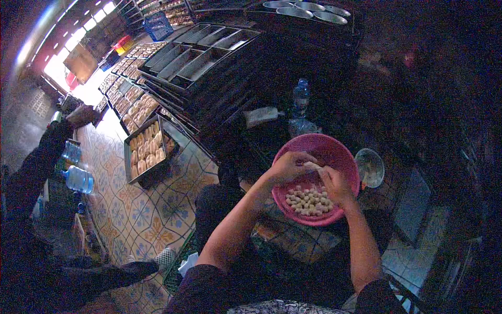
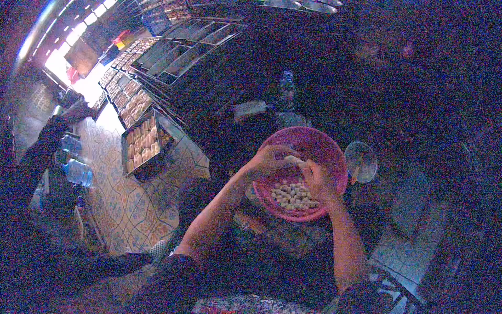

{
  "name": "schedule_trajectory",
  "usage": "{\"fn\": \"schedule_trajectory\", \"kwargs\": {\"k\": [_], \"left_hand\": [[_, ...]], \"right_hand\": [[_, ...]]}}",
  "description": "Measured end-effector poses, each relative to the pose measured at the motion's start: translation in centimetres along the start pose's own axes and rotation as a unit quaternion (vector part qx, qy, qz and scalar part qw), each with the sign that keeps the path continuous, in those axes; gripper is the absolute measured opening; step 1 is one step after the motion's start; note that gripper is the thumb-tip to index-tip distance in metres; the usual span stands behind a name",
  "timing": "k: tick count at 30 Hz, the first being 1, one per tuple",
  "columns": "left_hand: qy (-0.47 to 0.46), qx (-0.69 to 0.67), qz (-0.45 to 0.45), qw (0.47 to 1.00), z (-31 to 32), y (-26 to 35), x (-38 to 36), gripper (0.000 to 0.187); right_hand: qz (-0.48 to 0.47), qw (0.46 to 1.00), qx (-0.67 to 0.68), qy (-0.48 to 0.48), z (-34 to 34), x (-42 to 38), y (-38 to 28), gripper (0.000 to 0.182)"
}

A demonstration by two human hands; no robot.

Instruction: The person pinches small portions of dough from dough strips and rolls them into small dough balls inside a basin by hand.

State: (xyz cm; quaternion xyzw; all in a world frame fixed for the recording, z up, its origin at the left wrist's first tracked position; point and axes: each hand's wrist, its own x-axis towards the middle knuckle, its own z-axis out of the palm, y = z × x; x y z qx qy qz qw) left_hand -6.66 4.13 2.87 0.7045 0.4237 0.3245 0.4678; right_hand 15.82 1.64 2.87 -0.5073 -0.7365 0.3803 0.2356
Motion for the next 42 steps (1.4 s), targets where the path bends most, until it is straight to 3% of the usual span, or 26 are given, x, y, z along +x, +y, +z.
{"fn": "schedule_trajectory", "kwargs": {"k": [3, 6, 8, 9, 11, 13, 15, 18, 22, 25, 27, 28, 31, 32, 34, 37, 39, 40, 42], "left_hand": [[0.058, 0.056, -0.012, 0.997, -0.4, 0.3, -0.7, 0.031], [0.075, 0.0, -0.061, 0.995, -0.3, 0.2, -1.2, 0.029], [0.141, -0.181, -0.069, 0.971, 0.5, 0.4, -1.6, 0.032], [0.142, -0.181, -0.068, 0.971, 1.4, -0.3, -1.6, 0.032], [0.152, -0.43, -0.095, 0.885, 3.6, -2.2, -1.5, 0.037], [0.105, -0.435, -0.142, 0.883, 4.2, -2.8, -1.9, 0.035], [0.085, -0.547, -0.165, 0.816, 5.2, -2.6, -2.2, 0.028], [0.1, -0.583, -0.144, 0.794, 5.8, -1.1, -2.1, 0.027], [0.142, -0.621, -0.15, 0.757, 4.1, 0.3, -2.6, 0.033], [0.172, -0.629, -0.185, 0.735, 3.7, -1.0, -2.6, 0.036], [0.185, -0.677, -0.181, 0.689, 3.8, -1.8, -2.0, 0.033], [0.249, -0.638, -0.2, 0.7, 3.9, 0.2, -1.5, 0.029], [0.192, -0.637, -0.15, 0.731, 4.8, -2.5, -0.5, 0.031], [0.224, -0.612, -0.159, 0.742, 5.2, -1.8, -0.6, 0.031], [0.22, -0.64, -0.169, 0.716, 5.2, -2.2, -0.8, 0.032], [0.211, -0.676, -0.163, 0.687, 4.5, -2.3, -0.4, 0.038], [0.216, -0.682, -0.149, 0.683, 4.0, -2.2, -1.0, 0.051], [0.162, -0.686, -0.154, 0.693, 3.7, -2.0, -1.7, 0.049], [0.217, -0.627, -0.203, 0.72, 3.9, -1.5, -2.3, 0.041]], "right_hand": [[0.012, 0.997, 0.045, -0.06, -1.2, -0.1, -0.8, 0.031], [-0.023, 0.997, 0.054, -0.042, -0.5, 0.1, -0.7, 0.025], [0.002, 0.999, 0.026, -0.048, -1.1, 0.0, -1.5, 0.026], [0.026, 0.998, -0.002, -0.054, -1.3, 0.0, -2.0, 0.028], [0.018, 0.997, -0.018, -0.073, -0.5, 0.6, 0.0, 0.028], [0.012, 0.995, -0.035, -0.09, -0.1, 0.6, 0.2, 0.029], [0.024, 0.998, -0.018, -0.055, 0.8, 0.1, -0.3, 0.029], [0.093, 0.994, 0.049, -0.033, 0.7, -0.2, -1.7, 0.031], [0.056, 0.994, 0.093, -0.022, 2.2, 0.6, 0.6, 0.046], [0.053, 0.996, 0.031, -0.069, 2.9, 0.9, -0.1, 0.035], [0.071, 0.99, 0.053, -0.107, 2.1, 0.7, -2.7, 0.03], [0.082, 0.985, 0.078, -0.129, 1.7, 1.0, -3.6, 0.031], [0.063, 0.979, -0.026, -0.193, 1.7, 2.2, 0.0, 0.038], [0.068, 0.979, -0.023, -0.189, 1.7, 2.0, 0.6, 0.038], [0.083, 0.977, 0.1, -0.169, 1.1, 1.7, 0.8, 0.037], [0.059, 0.969, 0.155, -0.182, 1.2, 1.7, 0.9, 0.034], [0.067, 0.971, 0.091, -0.21, 0.4, 1.2, -1.9, 0.032], [0.075, 0.968, 0.025, -0.238, 0.0, 0.9, -3.4, 0.031], [0.062, 0.963, 0.058, -0.256, 1.2, 0.8, -1.3, 0.03]]}}
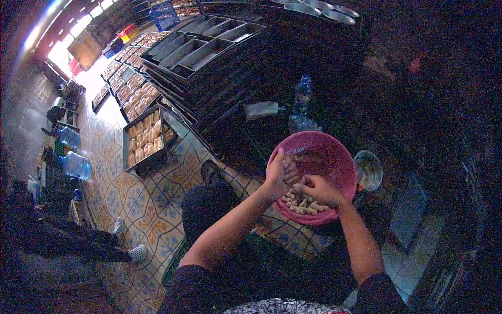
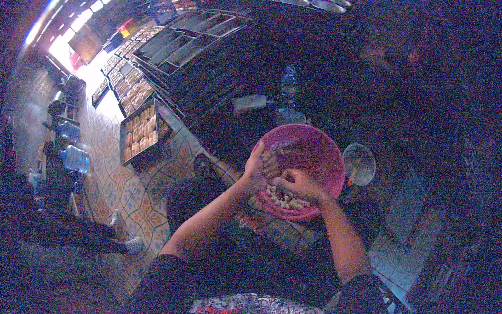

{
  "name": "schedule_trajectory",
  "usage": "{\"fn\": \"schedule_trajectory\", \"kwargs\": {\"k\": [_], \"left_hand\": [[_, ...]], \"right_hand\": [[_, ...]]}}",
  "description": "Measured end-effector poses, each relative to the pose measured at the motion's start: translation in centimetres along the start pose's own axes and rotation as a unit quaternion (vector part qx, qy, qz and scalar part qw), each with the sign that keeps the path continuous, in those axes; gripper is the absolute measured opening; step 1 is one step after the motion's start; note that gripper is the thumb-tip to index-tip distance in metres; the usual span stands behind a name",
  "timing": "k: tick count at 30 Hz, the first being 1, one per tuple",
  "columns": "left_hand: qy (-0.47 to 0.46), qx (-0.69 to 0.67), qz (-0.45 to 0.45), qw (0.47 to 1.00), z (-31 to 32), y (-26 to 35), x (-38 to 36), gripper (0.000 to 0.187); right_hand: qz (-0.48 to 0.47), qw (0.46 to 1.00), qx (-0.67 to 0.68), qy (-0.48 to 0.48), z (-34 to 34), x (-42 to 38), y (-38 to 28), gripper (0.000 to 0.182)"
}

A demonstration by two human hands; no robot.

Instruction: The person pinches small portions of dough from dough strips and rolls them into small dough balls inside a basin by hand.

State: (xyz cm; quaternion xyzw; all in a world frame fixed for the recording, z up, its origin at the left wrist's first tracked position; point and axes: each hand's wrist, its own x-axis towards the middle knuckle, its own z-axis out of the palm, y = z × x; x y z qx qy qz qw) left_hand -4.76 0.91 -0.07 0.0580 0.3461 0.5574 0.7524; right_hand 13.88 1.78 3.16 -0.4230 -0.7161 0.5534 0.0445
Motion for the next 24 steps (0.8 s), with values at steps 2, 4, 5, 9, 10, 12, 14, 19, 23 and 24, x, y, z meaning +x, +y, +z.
{"fn": "schedule_trajectory", "kwargs": {"k": [2, 4, 5, 9, 10, 12, 14, 19, 23, 24], "left_hand": [[0.075, 0.061, 0.018, 0.995, 0.2, -0.1, -0.7, 0.049], [0.052, 0.061, 0.087, 0.993, 0.7, -0.2, -1.5, 0.046], [0.053, 0.056, 0.09, 0.993, 0.9, -0.2, -1.7, 0.046], [0.029, -0.084, 0.047, 0.995, -1.8, 0.1, -0.5, 0.036], [-0.019, -0.089, 0.064, 0.994, -2.5, 0.1, -0.4, 0.035], [-0.125, -0.127, 0.076, 0.981, -5.3, -0.8, 0.3, 0.031], [-0.101, -0.066, 0.072, 0.99, -3.9, -0.8, -1.4, 0.03], [-0.103, 0.094, 0.11, 0.984, -2.3, -1.3, -2.6, 0.029], [-0.117, 0.114, 0.113, 0.98, 0.8, -2.4, -2.8, 0.032], [-0.092, 0.064, 0.108, 0.988, 1.0, -3.1, -2.3, 0.033]], "right_hand": [[-0.016, 0.998, 0.061, -0.023, 1.2, 0.7, 1.6, 0.032], [-0.031, 0.999, 0.036, -0.003, 2.9, 1.9, 3.3, 0.036], [-0.043, 0.999, 0.013, 0.017, 3.3, 2.3, 4.2, 0.042], [0.002, 0.999, -0.022, 0.029, 2.4, 2.0, 0.1, 0.045], [-0.002, 0.999, -0.017, 0.031, 2.1, 2.3, -0.1, 0.045], [0.055, 0.997, 0.053, -0.007, 1.4, 2.6, 0.0, 0.042], [0.004, 0.999, 0.028, 0.03, 1.6, 2.8, 2.4, 0.041], [-0.053, 0.995, -0.033, 0.073, 0.0, -0.2, 2.4, 0.036], [-0.027, 0.992, -0.016, 0.125, -0.1, 0.3, 5.9, 0.04], [-0.032, 0.989, -0.04, 0.14, -0.1, 0.0, 5.7, 0.041]]}}
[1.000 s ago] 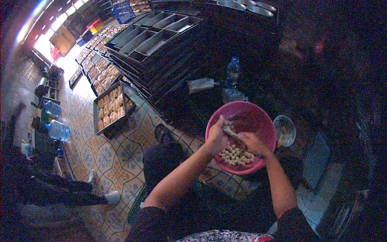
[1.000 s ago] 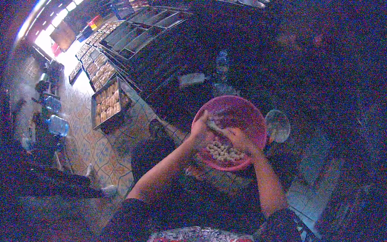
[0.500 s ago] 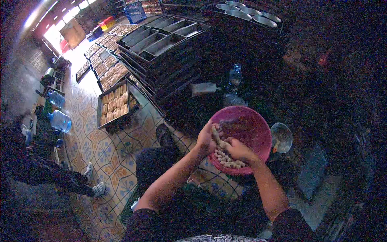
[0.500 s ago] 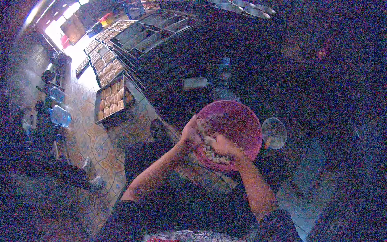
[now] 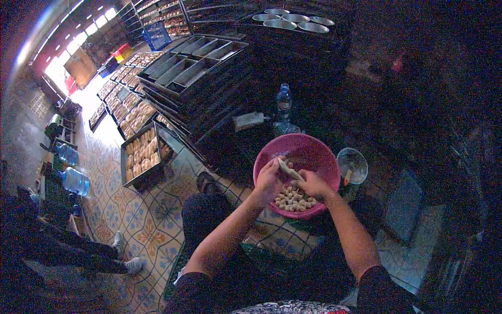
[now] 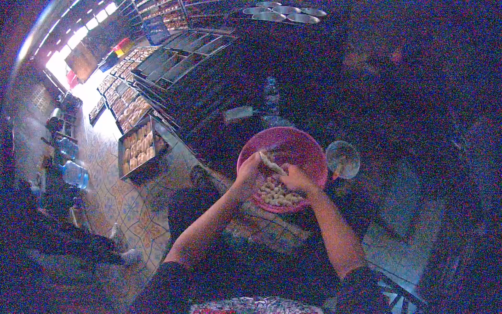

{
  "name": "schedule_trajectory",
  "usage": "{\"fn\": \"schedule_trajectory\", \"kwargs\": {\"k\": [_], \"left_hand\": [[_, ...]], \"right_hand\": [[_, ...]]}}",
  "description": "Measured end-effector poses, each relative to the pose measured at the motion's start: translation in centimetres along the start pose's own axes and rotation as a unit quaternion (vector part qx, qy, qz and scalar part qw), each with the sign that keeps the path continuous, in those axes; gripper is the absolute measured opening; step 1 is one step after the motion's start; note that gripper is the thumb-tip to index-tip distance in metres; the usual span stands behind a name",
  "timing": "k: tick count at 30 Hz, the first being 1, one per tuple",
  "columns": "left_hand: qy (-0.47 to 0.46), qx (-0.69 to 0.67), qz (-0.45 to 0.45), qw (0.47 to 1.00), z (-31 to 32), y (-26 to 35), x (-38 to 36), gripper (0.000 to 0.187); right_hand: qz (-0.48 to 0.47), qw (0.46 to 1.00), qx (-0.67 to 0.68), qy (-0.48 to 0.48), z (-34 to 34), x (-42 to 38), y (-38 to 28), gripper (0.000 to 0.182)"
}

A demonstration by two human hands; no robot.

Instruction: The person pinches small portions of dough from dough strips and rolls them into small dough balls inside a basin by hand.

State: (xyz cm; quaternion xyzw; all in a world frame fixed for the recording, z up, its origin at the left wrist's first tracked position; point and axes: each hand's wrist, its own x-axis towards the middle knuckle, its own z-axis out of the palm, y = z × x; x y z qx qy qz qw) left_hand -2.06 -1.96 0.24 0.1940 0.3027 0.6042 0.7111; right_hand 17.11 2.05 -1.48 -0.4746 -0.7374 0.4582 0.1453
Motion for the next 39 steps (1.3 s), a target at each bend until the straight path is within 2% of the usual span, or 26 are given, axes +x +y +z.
{"fn": "schedule_trajectory", "kwargs": {"k": [2, 4, 5, 6, 7, 9, 10, 11, 12, 14, 15, 17, 18, 20, 21, 22, 23, 25, 27, 28, 31, 33, 35, 36, 38, 39], "left_hand": [[0.059, -0.083, -0.021, 0.995, -0.2, -0.8, 0.6, 0.038], [0.064, -0.106, -0.055, 0.991, -2.1, -1.8, 2.2, 0.041], [0.072, -0.125, -0.09, 0.985, -2.8, -2.0, 2.9, 0.045], [0.141, -0.016, -0.095, 0.985, -0.7, -0.7, 1.6, 0.047], [0.138, -0.012, -0.096, 0.986, 1.3, 0.2, 0.4, 0.047], [0.2, 0.059, 0.006, 0.978, 4.1, 1.2, -1.6, 0.053], [0.183, 0.03, 0.061, 0.981, 4.2, 1.4, -1.9, 0.049], [0.185, 0.034, 0.055, 0.981, 4.0, 1.8, -2.1, 0.049], [0.124, -0.034, 0.03, 0.991, 3.5, 2.4, -2.0, 0.045], [-0.016, -0.159, -0.014, 0.987, -0.9, 2.7, -0.4, 0.029], [-0.008, -0.156, -0.019, 0.988, -2.9, 2.7, 0.0, 0.029], [-0.102, 0.002, -0.021, 0.995, -5.1, 3.1, 0.6, 0.026], [-0.062, 0.154, -0.013, 0.986, -2.1, 4.5, -0.9, 0.039], [-0.065, 0.2, 0.001, 0.978, -1.0, 4.5, -0.7, 0.038], [-0.068, 0.25, 0.014, 0.966, -1.1, 4.2, -0.6, 0.039], [-0.059, 0.243, 0.011, 0.968, -1.1, 4.0, -0.4, 0.039], [-0.025, 0.315, 0.024, 0.948, -1.3, 3.9, -0.3, 0.039], [0.009, 0.389, 0.028, 0.921, -2.4, 3.4, 0.5, 0.039], [0.004, 0.516, 0.069, 0.854, -4.0, 2.5, 2.6, 0.034], [0.018, 0.507, 0.085, 0.857, -4.5, 1.7, 3.9, 0.03], [0.044, 0.503, 0.048, 0.862, -2.4, 2.1, 3.6, 0.031], [0.054, 0.514, 0.048, 0.855, -1.0, 2.9, 2.9, 0.032], [0.04, 0.641, 0.07, 0.763, -1.3, 3.1, 3.6, 0.026], [0.04, 0.638, 0.071, 0.766, -1.9, 3.0, 4.2, 0.026], [-0.043, 0.711, 0.183, 0.678, -3.6, 2.9, 5.5, 0.023], [-0.044, 0.707, 0.188, 0.681, -3.4, 3.2, 5.8, 0.023]], "right_hand": [[-0.008, 1.0, -0.026, 0.016, 0.1, -0.3, -0.6, 0.042], [0.039, 0.995, 0.097, 0.002, 0.1, -0.4, -1.8, 0.047], [0.036, 0.995, 0.096, 0.004, 0.2, -0.8, -2.5, 0.047], [0.031, 0.999, 0.002, 0.005, 0.1, -1.8, -4.1, 0.05], [0.028, 0.995, -0.091, 0.007, 0.2, -2.7, -5.6, 0.054], [-0.013, 0.989, -0.145, 0.041, 0.0, -3.5, -7.5, 0.05], [-0.044, 0.993, -0.099, 0.042, -0.5, -3.4, -8.3, 0.05], [-0.073, 0.995, -0.052, 0.043, -0.9, -3.3, -8.5, 0.049], [-0.123, 0.991, -0.014, 0.059, -0.5, -2.1, -6.8, 0.043], [-0.129, 0.991, -0.002, 0.045, -0.8, -1.6, -5.1, 0.039], [-0.14, 0.99, 0.007, 0.033, -0.8, -1.2, -4.4, 0.036], [-0.096, 0.995, 0.003, -0.015, -0.9, -0.5, -3.6, 0.034], [-0.093, 0.996, 0.0, 0.006, -1.3, -0.9, -3.8, 0.033], [-0.145, 0.987, -0.001, 0.072, -2.2, -1.3, -3.6, 0.031], [-0.141, 0.988, -0.004, 0.063, -2.8, -1.3, -3.9, 0.031], [-0.073, 0.995, -0.035, 0.065, -3.1, -1.3, -4.5, 0.03], [-0.002, 0.996, -0.063, 0.066, -2.9, -1.4, -4.5, 0.029], [0.007, 0.996, -0.061, 0.071, -2.1, -0.7, -3.4, 0.026], [-0.03, 0.995, -0.065, 0.069, -1.4, 0.2, -2.3, 0.025], [-0.072, 0.992, -0.069, 0.084, -0.6, 0.8, -1.3, 0.028], [-0.071, 0.996, 0.0, 0.062, 0.9, 1.6, 0.3, 0.034], [-0.041, 0.998, -0.033, 0.038, 0.1, 0.9, -1.6, 0.037], [-0.011, 0.998, -0.064, 0.022, -0.4, 0.7, -3.3, 0.04], [0.013, 0.996, -0.074, 0.045, -0.5, 0.6, -3.9, 0.042], [0.041, 0.993, -0.089, 0.07, -0.8, 0.4, -3.5, 0.044], [0.018, 0.994, -0.077, 0.079, -0.6, 0.7, -2.2, 0.044]]}}
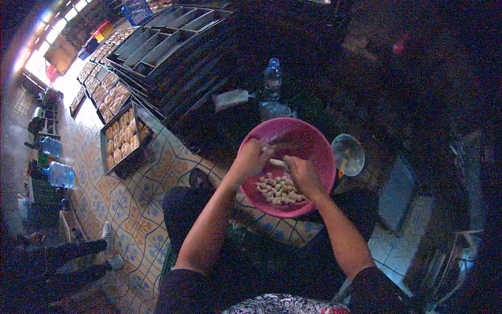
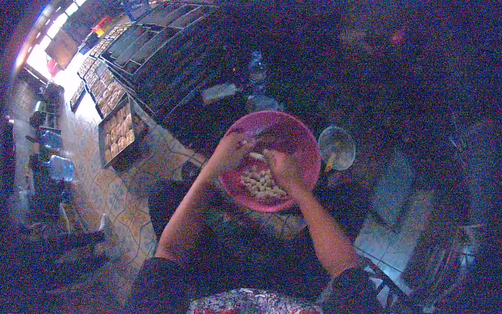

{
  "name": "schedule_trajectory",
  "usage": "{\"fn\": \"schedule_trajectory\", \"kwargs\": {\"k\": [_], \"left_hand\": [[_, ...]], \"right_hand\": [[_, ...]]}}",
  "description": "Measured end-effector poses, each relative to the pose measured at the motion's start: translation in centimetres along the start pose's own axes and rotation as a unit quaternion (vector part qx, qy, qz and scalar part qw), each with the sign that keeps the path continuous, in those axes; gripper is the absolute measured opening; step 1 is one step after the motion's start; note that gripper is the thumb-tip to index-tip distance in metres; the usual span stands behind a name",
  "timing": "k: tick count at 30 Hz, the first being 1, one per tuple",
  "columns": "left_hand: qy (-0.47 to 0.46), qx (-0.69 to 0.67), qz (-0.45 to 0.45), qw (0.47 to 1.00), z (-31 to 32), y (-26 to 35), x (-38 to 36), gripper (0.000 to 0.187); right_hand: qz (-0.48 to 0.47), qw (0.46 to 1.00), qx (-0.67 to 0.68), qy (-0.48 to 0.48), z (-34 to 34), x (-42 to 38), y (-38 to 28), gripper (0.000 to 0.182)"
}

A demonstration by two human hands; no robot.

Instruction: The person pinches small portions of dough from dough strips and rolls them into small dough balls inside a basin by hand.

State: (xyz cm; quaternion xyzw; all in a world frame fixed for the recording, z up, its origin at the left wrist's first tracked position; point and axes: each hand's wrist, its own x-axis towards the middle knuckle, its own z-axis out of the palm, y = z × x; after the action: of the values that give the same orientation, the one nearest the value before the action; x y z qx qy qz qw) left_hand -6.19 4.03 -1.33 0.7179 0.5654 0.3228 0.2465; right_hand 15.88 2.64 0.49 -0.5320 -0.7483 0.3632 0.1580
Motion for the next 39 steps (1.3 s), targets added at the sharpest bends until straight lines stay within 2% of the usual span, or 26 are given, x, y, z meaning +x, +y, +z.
{"fn": "schedule_trajectory", "kwargs": {"k": [2, 3, 4, 5, 6, 8, 10, 11, 12, 14, 16, 17, 18, 19, 20, 21, 22, 24, 26, 28, 31, 33, 35, 36, 37, 39], "left_hand": [[-0.085, -0.105, -0.016, 0.991, -0.6, 0.0, 0.6, 0.019], [-0.104, -0.048, -0.003, 0.993, -0.5, -0.6, 1.0, 0.018], [-0.104, -0.047, 0.0, 0.993, -0.5, -0.7, 1.6, 0.018], [-0.173, 0.027, 0.017, 0.984, -0.5, -0.9, 2.1, 0.023], [-0.241, 0.101, 0.035, 0.965, -0.7, -0.5, 2.5, 0.028], [-0.266, 0.097, 0.013, 0.959, -0.2, 0.4, 2.8, 0.033], [-0.292, 0.09, -0.012, 0.952, 1.7, -0.5, 1.9, 0.039], [-0.225, 0.107, 0.018, 0.968, 3.9, -3.5, 0.9, 0.042], [-0.156, 0.125, 0.049, 0.979, 4.0, -3.6, 0.4, 0.045], [-0.159, 0.136, 0.059, 0.976, 3.6, -3.8, -1.0, 0.045], [-0.16, 0.147, 0.071, 0.974, 3.0, -3.7, -1.6, 0.045], [-0.185, 0.192, 0.04, 0.963, 2.9, -3.6, -1.6, 0.045], [-0.207, 0.234, 0.009, 0.95, 3.0, -3.6, -1.6, 0.045], [-0.208, 0.234, 0.012, 0.95, 1.3, -0.7, -1.7, 0.045], [-0.205, 0.225, 0.033, 0.952, -2.3, 5.0, -1.8, 0.046], [-0.201, 0.215, 0.054, 0.954, -4.1, 8.3, -1.7, 0.046], [-0.2, 0.214, 0.056, 0.955, -2.6, 6.8, -1.3, 0.046], [-0.176, -0.071, 0.091, 0.978, 1.0, 3.9, 0.0, 0.05], [-0.152, -0.088, 0.079, 0.981, 2.0, 2.7, 0.2, 0.05], [-0.128, -0.104, 0.066, 0.984, 2.0, 2.6, 0.3, 0.05], [-0.159, -0.078, 0.033, 0.984, 1.3, 3.4, 0.5, 0.044], [-0.2, 0.056, -0.032, 0.978, 0.2, 4.6, 0.6, 0.04], [-0.19, 0.054, -0.005, 0.98, -1.0, 6.0, 0.6, 0.038], [-0.179, 0.052, 0.023, 0.982, -1.3, 6.3, 0.6, 0.037], [-0.179, 0.051, 0.023, 0.982, -0.2, 4.7, 0.4, 0.037], [-0.139, 0.09, 0.027, 0.986, 2.1, 1.5, 0.2, 0.035]], "right_hand": [[-0.024, 1.0, 0.01, 0.013, 0.7, 0.4, 2.3, 0.045], [-0.031, 0.997, 0.071, 0.0, 1.0, 0.4, 3.4, 0.043], [-0.037, 0.99, 0.135, -0.013, 1.2, 0.4, 4.2, 0.041], [-0.037, 0.99, 0.136, -0.01, 1.4, 0.3, 5.0, 0.041], [-0.049, 0.991, 0.126, -0.022, 1.3, 0.2, 5.2, 0.034], [-0.055, 0.991, 0.119, -0.029, 1.4, -0.2, 5.9, 0.029], [-0.072, 0.996, -0.006, 0.056, 0.6, -0.7, 4.5, 0.032], [-0.069, 0.996, -0.003, 0.058, 0.2, -0.6, 3.9, 0.032], [-0.081, 0.995, -0.034, 0.056, -0.1, -0.1, 3.4, 0.033], [-0.091, 0.992, -0.059, 0.057, 0.1, 0.8, 3.7, 0.035], [-0.107, 0.992, -0.003, 0.064, 0.3, 1.6, 3.8, 0.028], [-0.106, 0.992, 0.0, 0.069, 0.1, 1.6, 4.1, 0.028], [-0.071, 0.997, 0.026, 0.024, -1.7, 0.9, 1.7, 0.027], [-0.036, 0.998, 0.052, -0.022, -2.8, 0.5, 0.2, 0.027], [-0.035, 0.998, 0.05, -0.02, -2.8, 0.5, 0.1, 0.027], [-0.043, 0.997, 0.056, -0.019, -2.7, 0.6, 0.2, 0.028], [-0.053, 0.997, 0.061, -0.018, -2.6, 0.7, 0.4, 0.029], [-0.047, 0.995, 0.084, -0.009, -2.2, 1.1, 1.0, 0.03], [-0.04, 0.993, 0.108, -0.005, -2.0, 1.3, 1.7, 0.032], [-0.085, 0.987, 0.134, -0.004, -2.4, 1.5, 1.7, 0.036], [-0.091, 0.984, 0.149, 0.027, -2.5, 1.4, 1.5, 0.035], [-0.085, 0.987, 0.132, 0.038, -2.7, 1.5, 1.5, 0.035], [-0.08, 0.989, 0.115, 0.048, -3.1, 1.7, 1.9, 0.035], [-0.06, 0.996, 0.069, 0.005, -3.5, 1.8, 2.3, 0.037], [-0.041, 0.998, 0.023, -0.037, -3.7, 1.8, 2.8, 0.038], [-0.023, 0.999, 0.027, -0.006, -3.6, 2.1, 3.2, 0.037]]}}
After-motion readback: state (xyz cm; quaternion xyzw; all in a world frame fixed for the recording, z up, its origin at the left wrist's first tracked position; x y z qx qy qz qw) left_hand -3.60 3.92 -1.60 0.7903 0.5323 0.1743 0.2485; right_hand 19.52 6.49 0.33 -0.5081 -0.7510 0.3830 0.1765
